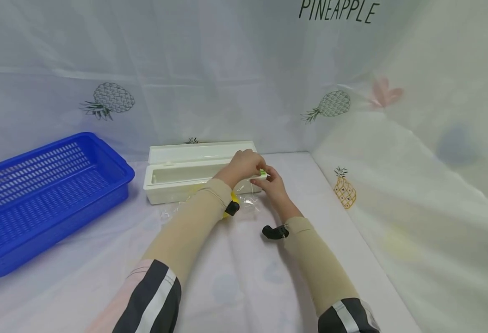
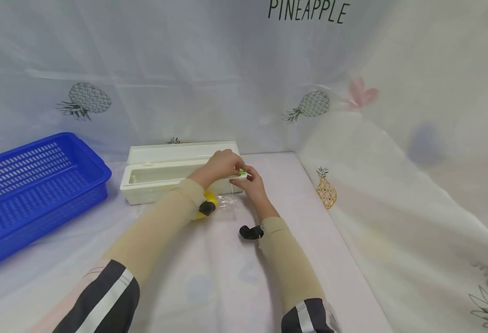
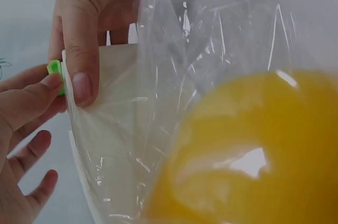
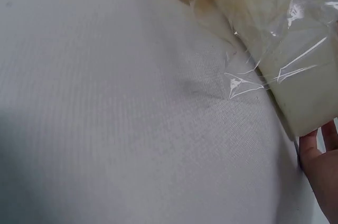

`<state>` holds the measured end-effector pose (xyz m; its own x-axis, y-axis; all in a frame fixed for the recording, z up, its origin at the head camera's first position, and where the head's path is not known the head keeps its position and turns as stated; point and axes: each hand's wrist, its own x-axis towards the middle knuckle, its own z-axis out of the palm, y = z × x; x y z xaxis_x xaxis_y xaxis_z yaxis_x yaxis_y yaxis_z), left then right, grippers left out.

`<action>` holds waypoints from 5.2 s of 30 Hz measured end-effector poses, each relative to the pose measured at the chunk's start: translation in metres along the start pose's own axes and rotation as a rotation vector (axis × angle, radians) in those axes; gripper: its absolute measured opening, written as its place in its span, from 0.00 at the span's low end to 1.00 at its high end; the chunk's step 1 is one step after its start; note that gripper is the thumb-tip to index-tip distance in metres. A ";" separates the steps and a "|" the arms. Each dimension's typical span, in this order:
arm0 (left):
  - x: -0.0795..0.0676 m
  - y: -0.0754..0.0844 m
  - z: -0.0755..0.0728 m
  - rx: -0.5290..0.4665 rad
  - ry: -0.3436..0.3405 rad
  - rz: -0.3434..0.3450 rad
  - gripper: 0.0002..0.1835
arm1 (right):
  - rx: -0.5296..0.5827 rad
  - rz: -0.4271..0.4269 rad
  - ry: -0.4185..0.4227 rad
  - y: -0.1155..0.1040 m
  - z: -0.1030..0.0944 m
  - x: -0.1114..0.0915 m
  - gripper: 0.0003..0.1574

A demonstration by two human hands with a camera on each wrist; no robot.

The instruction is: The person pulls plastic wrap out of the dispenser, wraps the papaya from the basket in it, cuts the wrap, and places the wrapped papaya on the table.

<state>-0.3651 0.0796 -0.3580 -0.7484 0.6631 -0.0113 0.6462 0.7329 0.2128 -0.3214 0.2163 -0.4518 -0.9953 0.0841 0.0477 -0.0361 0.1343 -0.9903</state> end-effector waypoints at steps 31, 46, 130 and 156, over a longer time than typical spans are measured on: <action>-0.034 -0.021 -0.016 0.261 -0.081 0.169 0.10 | 0.134 0.050 0.034 0.010 -0.002 0.000 0.32; -0.092 -0.061 -0.026 0.234 -0.065 0.107 0.08 | 0.122 0.084 0.031 0.012 0.001 0.005 0.34; -0.138 -0.084 -0.028 -0.008 -0.119 -0.132 0.18 | 0.114 0.088 0.007 0.007 0.003 -0.005 0.33; -0.136 -0.090 -0.030 -0.143 -0.116 -0.200 0.19 | -0.442 -0.368 -0.412 -0.085 0.027 -0.015 0.26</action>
<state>-0.3263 -0.0813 -0.3464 -0.8315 0.5266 -0.1772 0.4536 0.8276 0.3306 -0.3061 0.1768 -0.3720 -0.8816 -0.4125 0.2292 -0.4237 0.4782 -0.7692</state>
